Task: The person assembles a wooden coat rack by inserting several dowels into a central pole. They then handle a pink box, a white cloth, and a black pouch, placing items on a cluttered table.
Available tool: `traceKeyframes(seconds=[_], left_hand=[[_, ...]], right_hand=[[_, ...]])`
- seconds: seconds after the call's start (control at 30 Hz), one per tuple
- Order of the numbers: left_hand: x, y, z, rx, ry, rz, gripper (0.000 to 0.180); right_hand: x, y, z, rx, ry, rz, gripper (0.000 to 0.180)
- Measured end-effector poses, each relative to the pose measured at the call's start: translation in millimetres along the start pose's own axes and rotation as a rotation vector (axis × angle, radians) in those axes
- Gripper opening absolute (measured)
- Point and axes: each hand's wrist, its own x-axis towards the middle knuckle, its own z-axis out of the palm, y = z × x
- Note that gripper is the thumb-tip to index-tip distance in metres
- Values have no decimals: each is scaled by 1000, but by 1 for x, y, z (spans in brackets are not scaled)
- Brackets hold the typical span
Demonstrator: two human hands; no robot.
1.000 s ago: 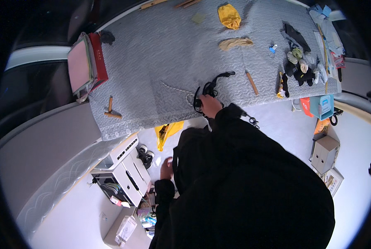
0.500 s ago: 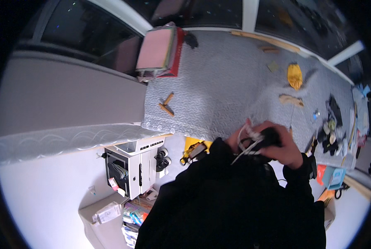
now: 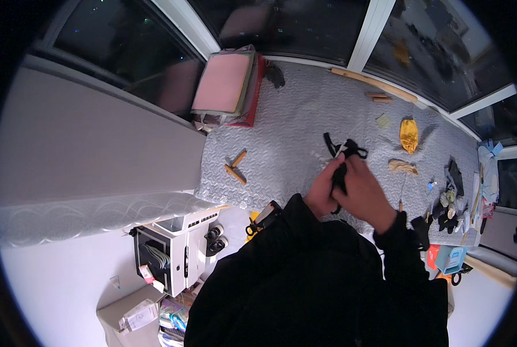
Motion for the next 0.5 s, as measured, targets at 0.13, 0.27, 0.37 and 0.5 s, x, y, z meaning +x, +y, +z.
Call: traceKeyframes(seconds=[0.13,0.27,0.37,0.5], left_hand=[[6,38,-26,360,103,-89,36],[13,98,-46,457,222,-86,30],[16,179,-45,789,200,203,36],[5,316,-27,1407,392,663,44]], right_hand=[[-2,12,7,169,-4,-105,53],[-5,31,-15,400,99,-99,55],[-4,46,-17,638,166,127,47],[-6,75,5,704,78,293,40]])
